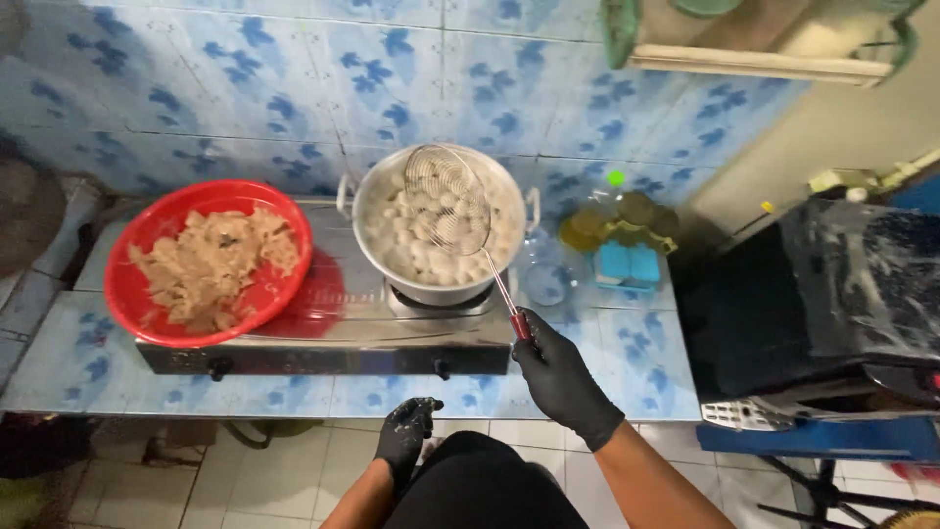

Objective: Scooping cooked meatballs from a pot of water using a wire skimmer and placing them into a large tray.

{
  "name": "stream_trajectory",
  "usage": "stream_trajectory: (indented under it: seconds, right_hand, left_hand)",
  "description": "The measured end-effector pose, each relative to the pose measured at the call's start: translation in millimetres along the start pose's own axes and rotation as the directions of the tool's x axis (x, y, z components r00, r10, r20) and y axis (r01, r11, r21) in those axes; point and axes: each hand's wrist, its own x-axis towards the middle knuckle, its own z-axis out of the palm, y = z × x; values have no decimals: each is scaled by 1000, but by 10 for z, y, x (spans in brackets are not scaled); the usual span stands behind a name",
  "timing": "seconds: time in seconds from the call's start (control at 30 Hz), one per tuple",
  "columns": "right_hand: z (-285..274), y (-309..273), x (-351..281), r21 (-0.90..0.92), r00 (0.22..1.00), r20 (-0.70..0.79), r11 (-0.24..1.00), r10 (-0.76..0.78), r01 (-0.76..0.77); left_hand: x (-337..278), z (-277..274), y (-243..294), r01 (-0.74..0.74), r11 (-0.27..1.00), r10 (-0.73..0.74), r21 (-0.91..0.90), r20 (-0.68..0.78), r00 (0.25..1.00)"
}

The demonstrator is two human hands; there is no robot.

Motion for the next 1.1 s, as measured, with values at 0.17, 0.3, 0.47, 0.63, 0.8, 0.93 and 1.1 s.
stream_trajectory:
  seconds: [0.17, 0.3, 0.47, 0.63, 0.8, 0.93, 1.1]
  right_hand:
    - [194, -172, 239, -172, 999, -16, 984, 52, -54]
    - [214, -279, 353, -211, 988, 7, 966, 154, -149]
    - [255, -154, 485, -41, 988, 60, 989, 144, -142]
    - [289, -194, 590, 216, 954, 62, 929, 292, -299]
    - [167, -160, 580, 507, 911, 169, 759, 376, -408]
    - [101, -102, 550, 538, 912, 174, 740, 371, -404]
    - [73, 10, 498, 407, 961, 64, 872, 268, -270]
  left_hand:
    - [58, -194, 88, 135, 990, -135, -36, -1, 991]
    - [64, -258, 220, 164, 973, -168, -161, -10, 986]
    - [-86, -311, 557, 337, 899, -350, -280, 3, 937]
    - [249, -370, 99, 89, 980, -97, -179, -36, 995]
    - [180, -300, 205, 244, 921, -246, -304, 30, 969]
    - [286, -305, 53, 202, 922, -209, -329, 16, 978]
    - [250, -313, 38, 156, 961, -159, -228, 6, 987]
